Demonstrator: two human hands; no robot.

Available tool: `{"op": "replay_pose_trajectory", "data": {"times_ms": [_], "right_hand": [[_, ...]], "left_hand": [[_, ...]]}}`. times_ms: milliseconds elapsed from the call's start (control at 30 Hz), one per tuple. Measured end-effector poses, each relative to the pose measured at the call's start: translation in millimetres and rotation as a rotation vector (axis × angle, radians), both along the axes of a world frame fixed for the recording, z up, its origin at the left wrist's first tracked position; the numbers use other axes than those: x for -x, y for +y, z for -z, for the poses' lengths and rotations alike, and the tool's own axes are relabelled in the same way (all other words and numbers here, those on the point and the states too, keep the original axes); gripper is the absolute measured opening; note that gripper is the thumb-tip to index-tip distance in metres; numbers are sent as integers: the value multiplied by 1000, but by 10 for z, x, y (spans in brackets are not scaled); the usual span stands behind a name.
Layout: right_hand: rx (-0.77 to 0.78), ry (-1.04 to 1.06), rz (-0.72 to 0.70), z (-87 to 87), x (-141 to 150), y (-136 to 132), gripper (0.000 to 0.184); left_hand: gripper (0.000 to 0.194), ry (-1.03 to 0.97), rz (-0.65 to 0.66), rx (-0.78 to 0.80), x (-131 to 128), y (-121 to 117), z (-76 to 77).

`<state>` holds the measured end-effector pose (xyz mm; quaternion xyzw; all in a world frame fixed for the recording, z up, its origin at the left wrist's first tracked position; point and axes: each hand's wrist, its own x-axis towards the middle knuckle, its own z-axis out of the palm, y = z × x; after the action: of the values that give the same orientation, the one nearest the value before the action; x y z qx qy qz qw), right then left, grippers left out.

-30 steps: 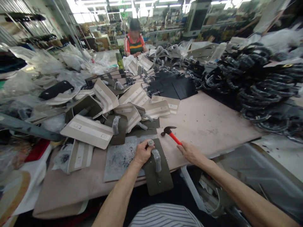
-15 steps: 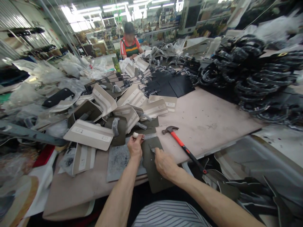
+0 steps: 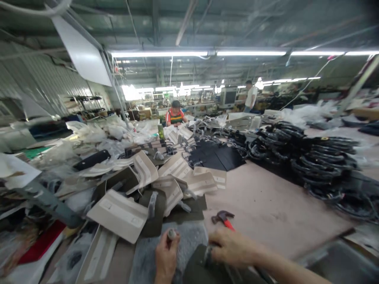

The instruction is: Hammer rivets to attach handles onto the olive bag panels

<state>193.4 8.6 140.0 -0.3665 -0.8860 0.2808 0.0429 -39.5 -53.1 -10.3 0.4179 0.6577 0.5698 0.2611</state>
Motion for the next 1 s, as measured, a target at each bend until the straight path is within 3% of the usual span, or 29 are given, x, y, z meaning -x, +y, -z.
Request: {"op": "replay_pose_trajectory", "data": {"times_ms": [33, 67, 167, 233, 267, 333, 400, 500, 600, 733, 900, 1000], "right_hand": [[63, 60, -7, -218, 79, 281, 11], [88, 137, 72, -470, 165, 588, 13], [-21, 576, 566, -1214, 386, 1485, 37], [-167, 740, 740, -1447, 494, 1880, 54], [-251, 736, 771, -1431, 542, 1982, 57], [-386, 579, 734, -1136, 630, 1999, 53], [-440, 376, 659, -609, 679, 1851, 46], [-380, 180, 628, 184, 633, 1598, 44], [-354, 54, 652, 622, 526, 1553, 52], [-379, 18, 657, 703, 568, 1679, 39], [-489, -5, 719, 557, 786, 1813, 54], [-414, -165, 742, 469, 741, 1979, 52]], "left_hand": [[35, -13, -8, -7, 1, 29, 32], [36, -25, -18, -15, -2, 54, 57], [39, -67, -53, -36, -22, 84, 98], [39, -108, -56, -35, -28, 75, 100], [38, -121, -41, -25, -27, 65, 91], [35, -122, 2, -1, -16, 41, 54], [32, -94, 40, 15, -4, 22, 1], [30, -60, 52, 29, 10, 24, -50], [29, -46, 46, 54, 10, 49, -47], [27, -55, 48, 64, -1, 55, -42], [26, -42, 54, 68, -12, 49, -47], [27, -35, 44, 76, -9, 60, -18]]}}
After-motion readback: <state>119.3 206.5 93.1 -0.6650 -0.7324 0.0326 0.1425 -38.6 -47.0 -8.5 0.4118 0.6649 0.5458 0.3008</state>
